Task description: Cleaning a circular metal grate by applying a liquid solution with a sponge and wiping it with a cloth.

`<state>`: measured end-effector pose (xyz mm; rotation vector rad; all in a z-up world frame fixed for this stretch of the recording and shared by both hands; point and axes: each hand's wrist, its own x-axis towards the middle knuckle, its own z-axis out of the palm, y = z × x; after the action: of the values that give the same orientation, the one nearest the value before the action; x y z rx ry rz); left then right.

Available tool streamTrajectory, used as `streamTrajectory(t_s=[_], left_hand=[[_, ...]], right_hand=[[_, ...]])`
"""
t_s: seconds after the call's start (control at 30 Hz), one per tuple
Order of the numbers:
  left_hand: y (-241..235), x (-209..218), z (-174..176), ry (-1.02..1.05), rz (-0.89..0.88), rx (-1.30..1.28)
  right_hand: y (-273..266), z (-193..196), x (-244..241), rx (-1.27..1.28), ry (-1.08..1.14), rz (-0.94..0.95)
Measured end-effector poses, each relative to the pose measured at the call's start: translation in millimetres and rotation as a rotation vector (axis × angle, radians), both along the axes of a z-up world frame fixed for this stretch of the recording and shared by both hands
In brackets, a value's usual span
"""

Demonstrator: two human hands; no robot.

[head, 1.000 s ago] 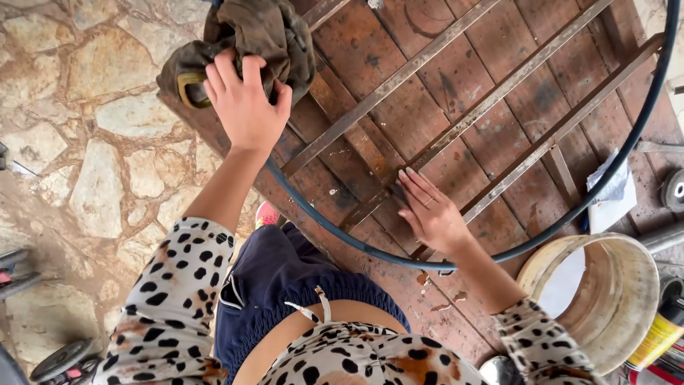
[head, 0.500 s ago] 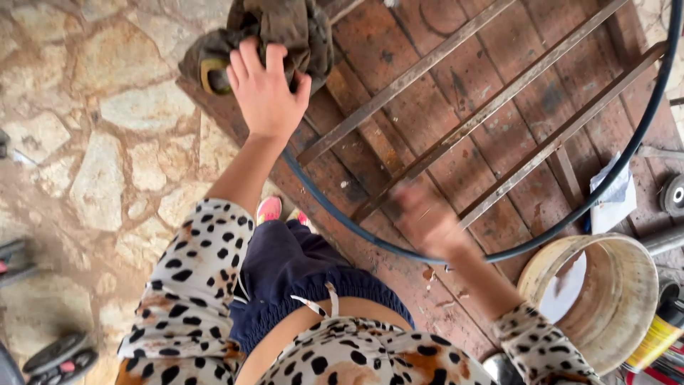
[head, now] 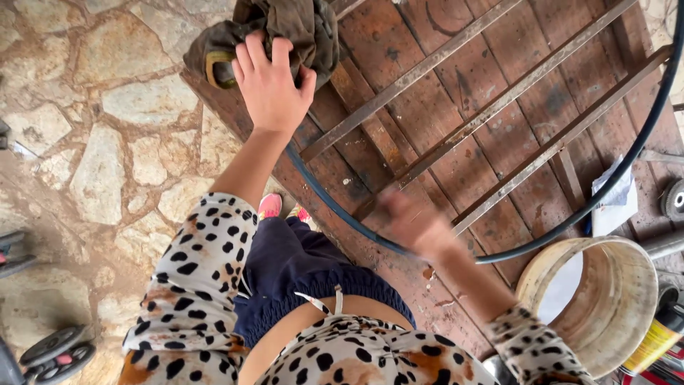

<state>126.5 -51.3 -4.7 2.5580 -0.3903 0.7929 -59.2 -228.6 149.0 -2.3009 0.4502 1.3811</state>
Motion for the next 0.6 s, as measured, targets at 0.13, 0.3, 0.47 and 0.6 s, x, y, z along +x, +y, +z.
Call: streamTrajectory(t_s=[0.13,0.3,0.47,0.6], left_hand=[[0,-2,2,-0.018,-0.015,-0.009],[-1,-1,4,0.002,-0.001,-0.006],[-1,0,3,-0.011,0.000,-0.011],[0,-1,5,0.029,0.001,0.005]], right_hand=[[-72,-118,-75,-0.109,-0.708,0.336],[-90,-109,-70,0.293,-0.628,-0.015],[-55,-111,-76,0.081,-0.650,0.413],[-74,-72,-35,-0.140,-0.243,0.121]])
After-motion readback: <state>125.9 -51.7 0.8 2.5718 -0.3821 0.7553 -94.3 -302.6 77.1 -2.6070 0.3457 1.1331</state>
